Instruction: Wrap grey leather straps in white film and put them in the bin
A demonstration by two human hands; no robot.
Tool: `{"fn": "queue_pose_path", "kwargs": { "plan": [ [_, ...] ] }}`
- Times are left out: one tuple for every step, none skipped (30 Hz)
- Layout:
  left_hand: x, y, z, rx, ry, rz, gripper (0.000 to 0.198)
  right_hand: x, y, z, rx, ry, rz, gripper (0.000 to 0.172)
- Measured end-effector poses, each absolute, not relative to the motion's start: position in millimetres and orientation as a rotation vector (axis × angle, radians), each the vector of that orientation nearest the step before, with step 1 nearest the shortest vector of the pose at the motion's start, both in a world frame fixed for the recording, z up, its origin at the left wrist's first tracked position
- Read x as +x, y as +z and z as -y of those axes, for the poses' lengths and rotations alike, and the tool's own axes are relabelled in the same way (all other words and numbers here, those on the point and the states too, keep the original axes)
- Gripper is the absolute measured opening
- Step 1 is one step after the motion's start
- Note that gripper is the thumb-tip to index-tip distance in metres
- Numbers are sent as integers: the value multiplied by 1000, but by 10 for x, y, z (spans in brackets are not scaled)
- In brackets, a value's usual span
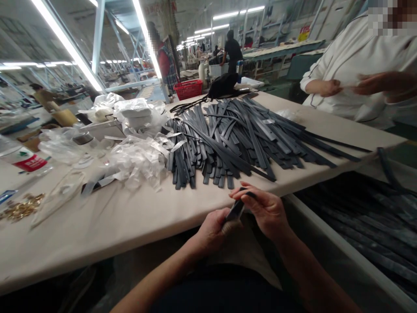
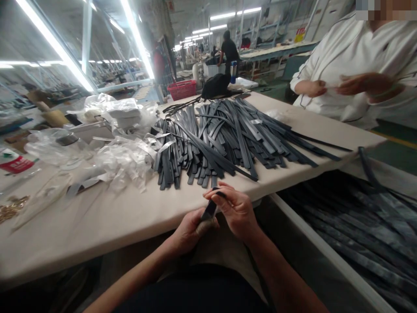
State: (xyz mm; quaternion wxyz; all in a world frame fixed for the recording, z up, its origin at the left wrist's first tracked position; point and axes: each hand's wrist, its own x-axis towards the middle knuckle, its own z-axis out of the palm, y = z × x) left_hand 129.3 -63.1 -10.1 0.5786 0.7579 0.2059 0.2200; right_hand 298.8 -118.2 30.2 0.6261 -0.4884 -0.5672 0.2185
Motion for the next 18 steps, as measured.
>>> {"fn": "queue_pose_path", "kwargs": {
  "plan": [
    [1287,-179,658,1786,469,-460,42,3046,286,1209,-1121,457,1260,19],
    [1274,-247,684,1799,425,-437,42,3105,269,1243,-1126,422,1228,16],
    [1258,-304,710,1813,382,-408,42,3157,253,1282,-1135,399,1208,14],
    [1242,-347,733,1832,345,-374,41,3201,239,1328,-1146,381,1199,12],
    [1230,-380,754,1855,316,-343,41,3235,227,1377,-1157,369,1199,12],
    [1221,-404,773,1881,292,-317,41,3261,218,1429,-1167,356,1199,12],
    [1216,-424,792,1905,271,-299,40,3282,214,1484,-1178,336,1194,12],
    [1213,-441,811,1932,252,-292,41,3302,219,1541,-1191,321,1188,13],
    [1210,-457,830,1961,236,-301,41,3325,234,1600,-1207,311,1183,13],
    [1206,-471,849,1989,226,-325,41,3355,262,1663,-1228,300,1176,13],
    [1199,-485,865,2006,221,-356,41,3394,306,1729,-1246,274,1160,13],
    [1189,-496,876,2002,214,-382,39,3442,367,1800,-1258,229,1138,13],
    [1173,-508,882,1976,205,-397,36,3499,444,1877,-1266,151,1112,14],
    [1152,-521,882,1930,192,-402,34,3562,534,1960,-1286,31,1085,14],
    [1125,-539,875,1874,173,-402,36,3630,633,2048,-1327,-130,1053,14],
    [1093,-564,862,1818,150,-412,40,3702,736,2141,-1384,-306,1016,15],
    [1054,-599,846,1774,127,-436,44,3780,836,2237,-1451,-478,973,16],
    [1008,-645,826,1744,109,-477,45,3863,928,2334,-1525,-633,923,17]
  ]
}}
